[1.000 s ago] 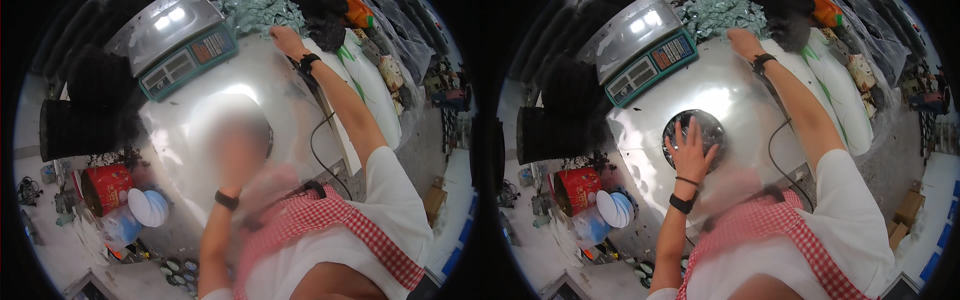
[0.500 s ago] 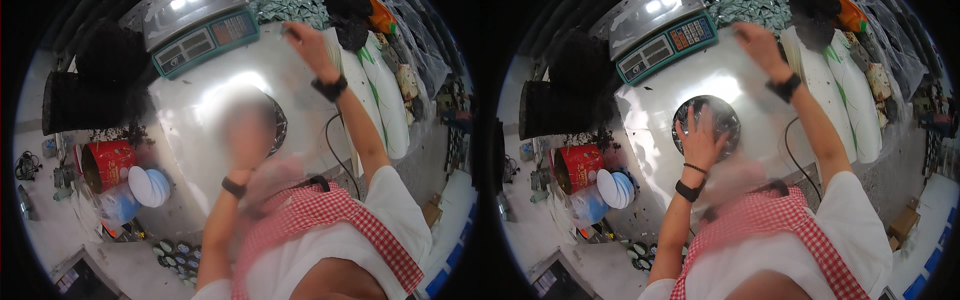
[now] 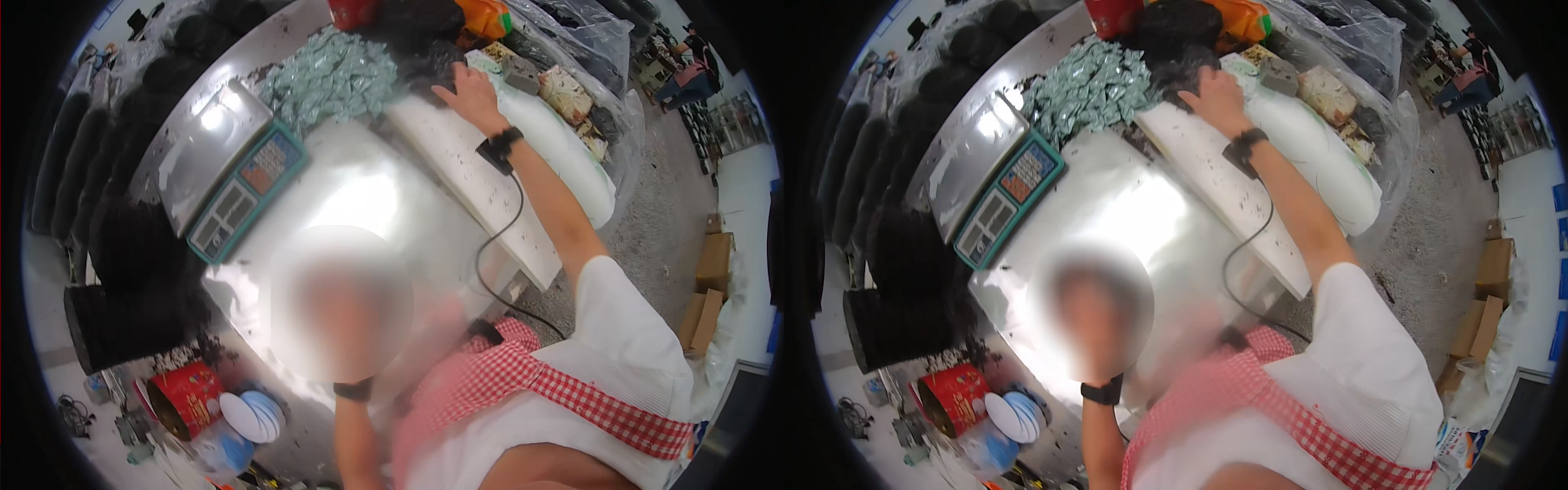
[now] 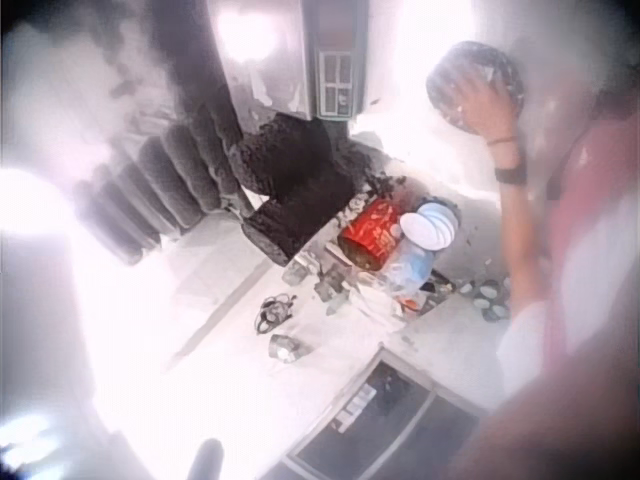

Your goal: The person places a paper disc into a circular mold, weighs a clump of black material on a scale, transfers the material into the mold, and presses it down by hand through a plastic sheet.

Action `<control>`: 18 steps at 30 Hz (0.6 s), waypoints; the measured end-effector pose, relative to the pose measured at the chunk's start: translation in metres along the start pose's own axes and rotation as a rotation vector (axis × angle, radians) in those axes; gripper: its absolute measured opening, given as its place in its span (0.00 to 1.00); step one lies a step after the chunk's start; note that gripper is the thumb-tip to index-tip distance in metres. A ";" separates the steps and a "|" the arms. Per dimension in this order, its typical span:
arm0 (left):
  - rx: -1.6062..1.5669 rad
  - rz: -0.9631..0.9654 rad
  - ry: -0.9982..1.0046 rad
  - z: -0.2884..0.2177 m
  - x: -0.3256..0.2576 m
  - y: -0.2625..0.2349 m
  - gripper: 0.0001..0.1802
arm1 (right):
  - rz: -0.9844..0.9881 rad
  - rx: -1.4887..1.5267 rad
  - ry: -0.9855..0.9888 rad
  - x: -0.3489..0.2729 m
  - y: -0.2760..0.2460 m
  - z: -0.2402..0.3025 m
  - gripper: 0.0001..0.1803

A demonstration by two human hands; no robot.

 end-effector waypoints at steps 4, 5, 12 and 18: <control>0.051 -0.086 0.042 0.000 0.000 -0.022 0.34 | -0.033 0.181 0.315 0.058 0.072 -0.040 0.66; 0.042 -0.041 0.029 0.000 0.002 -0.021 0.35 | -0.072 0.174 0.343 0.065 0.076 -0.036 0.66; 0.053 0.070 0.010 0.003 0.009 -0.020 0.38 | -0.076 0.655 0.113 0.115 0.081 0.027 0.48; 0.067 0.005 0.092 -0.008 0.016 -0.016 0.37 | -0.118 0.701 0.100 0.173 0.098 -0.013 0.43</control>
Point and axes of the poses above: each hand's wrist, its own x-axis towards the middle knuckle, its own y-axis out of the palm, z = x × y, the point moved 6 cm from there along x, towards the middle knuckle, and after that the axes turned 2 degrees about -x, right-handed, at the moved point
